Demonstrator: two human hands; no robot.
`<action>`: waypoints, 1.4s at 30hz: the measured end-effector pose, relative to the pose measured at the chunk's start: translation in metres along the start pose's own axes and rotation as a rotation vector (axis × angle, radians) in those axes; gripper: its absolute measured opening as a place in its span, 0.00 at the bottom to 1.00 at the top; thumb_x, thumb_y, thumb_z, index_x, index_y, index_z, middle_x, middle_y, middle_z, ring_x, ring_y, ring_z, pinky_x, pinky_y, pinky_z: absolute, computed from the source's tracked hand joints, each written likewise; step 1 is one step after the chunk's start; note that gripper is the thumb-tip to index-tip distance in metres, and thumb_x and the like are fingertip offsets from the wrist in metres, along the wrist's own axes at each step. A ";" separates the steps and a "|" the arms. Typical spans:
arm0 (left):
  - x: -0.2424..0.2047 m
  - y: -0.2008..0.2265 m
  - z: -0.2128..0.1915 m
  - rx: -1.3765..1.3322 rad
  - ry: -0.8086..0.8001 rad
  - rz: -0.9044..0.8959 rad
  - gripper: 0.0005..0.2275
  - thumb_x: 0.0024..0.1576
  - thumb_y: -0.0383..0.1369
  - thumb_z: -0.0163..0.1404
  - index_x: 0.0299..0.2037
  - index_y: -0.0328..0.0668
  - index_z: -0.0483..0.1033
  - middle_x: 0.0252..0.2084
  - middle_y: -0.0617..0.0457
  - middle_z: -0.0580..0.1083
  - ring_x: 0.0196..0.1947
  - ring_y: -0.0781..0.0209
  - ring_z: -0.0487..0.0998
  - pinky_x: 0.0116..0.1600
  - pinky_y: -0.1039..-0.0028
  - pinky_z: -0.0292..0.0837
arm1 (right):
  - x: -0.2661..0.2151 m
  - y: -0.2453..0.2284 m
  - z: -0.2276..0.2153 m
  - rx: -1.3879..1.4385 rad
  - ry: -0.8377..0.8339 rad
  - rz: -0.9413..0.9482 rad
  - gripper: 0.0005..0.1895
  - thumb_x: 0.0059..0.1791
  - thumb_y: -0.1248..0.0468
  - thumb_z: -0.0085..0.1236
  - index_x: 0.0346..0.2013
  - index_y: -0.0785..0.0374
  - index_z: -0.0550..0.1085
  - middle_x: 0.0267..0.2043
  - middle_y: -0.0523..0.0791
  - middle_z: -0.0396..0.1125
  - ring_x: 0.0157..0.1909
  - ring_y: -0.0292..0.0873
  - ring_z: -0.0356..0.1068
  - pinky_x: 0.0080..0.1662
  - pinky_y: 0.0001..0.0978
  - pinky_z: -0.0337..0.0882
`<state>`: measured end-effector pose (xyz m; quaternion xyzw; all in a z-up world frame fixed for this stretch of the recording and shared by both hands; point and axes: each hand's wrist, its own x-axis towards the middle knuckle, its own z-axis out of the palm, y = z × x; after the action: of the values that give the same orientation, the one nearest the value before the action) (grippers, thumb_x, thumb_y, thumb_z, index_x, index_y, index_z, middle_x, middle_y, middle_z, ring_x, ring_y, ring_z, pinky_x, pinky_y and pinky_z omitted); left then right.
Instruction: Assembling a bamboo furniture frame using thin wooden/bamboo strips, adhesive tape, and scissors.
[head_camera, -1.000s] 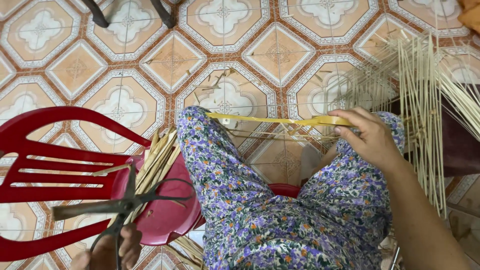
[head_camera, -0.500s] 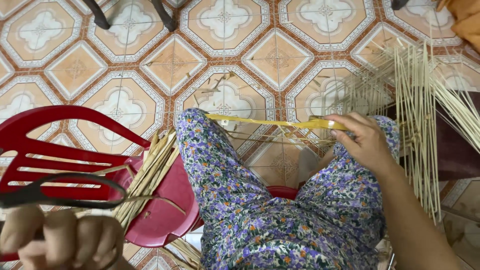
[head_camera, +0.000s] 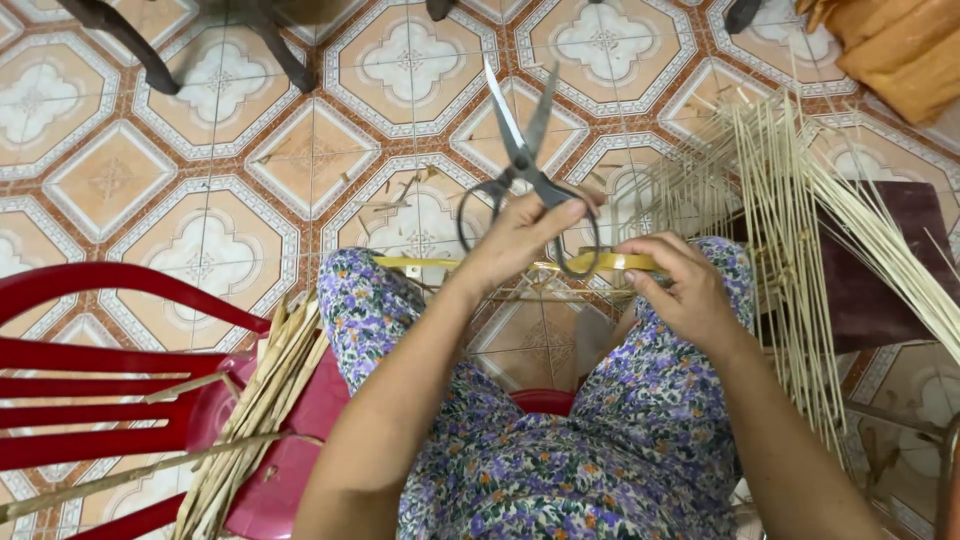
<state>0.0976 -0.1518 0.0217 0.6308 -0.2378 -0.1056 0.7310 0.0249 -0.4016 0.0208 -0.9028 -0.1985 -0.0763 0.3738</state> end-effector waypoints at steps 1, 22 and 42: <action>0.008 -0.012 0.003 -0.010 -0.059 -0.046 0.19 0.64 0.48 0.49 0.53 0.42 0.78 0.55 0.53 0.78 0.58 0.62 0.76 0.65 0.69 0.70 | 0.001 0.002 0.001 -0.002 0.005 0.009 0.16 0.49 0.64 0.59 0.53 0.60 0.76 0.50 0.44 0.72 0.51 0.44 0.73 0.53 0.38 0.71; 0.021 -0.053 0.015 0.164 -0.256 -0.251 0.21 0.62 0.50 0.49 0.50 0.41 0.79 0.40 0.52 0.81 0.42 0.62 0.82 0.49 0.69 0.79 | 0.019 -0.021 0.026 0.141 0.235 0.233 0.14 0.50 0.70 0.61 0.52 0.64 0.77 0.42 0.45 0.70 0.37 0.36 0.72 0.38 0.28 0.75; 0.047 -0.071 0.002 0.770 -0.580 -0.605 0.29 0.52 0.66 0.43 0.41 0.56 0.88 0.41 0.45 0.84 0.43 0.51 0.84 0.52 0.61 0.76 | -0.161 0.019 -0.032 0.142 -0.321 0.467 0.13 0.51 0.61 0.51 0.38 0.52 0.84 0.42 0.41 0.77 0.47 0.41 0.76 0.48 0.29 0.76</action>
<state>0.1474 -0.1873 -0.0367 0.8370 -0.2591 -0.3848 0.2901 -0.1127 -0.4848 -0.0152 -0.8962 -0.0466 0.1699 0.4072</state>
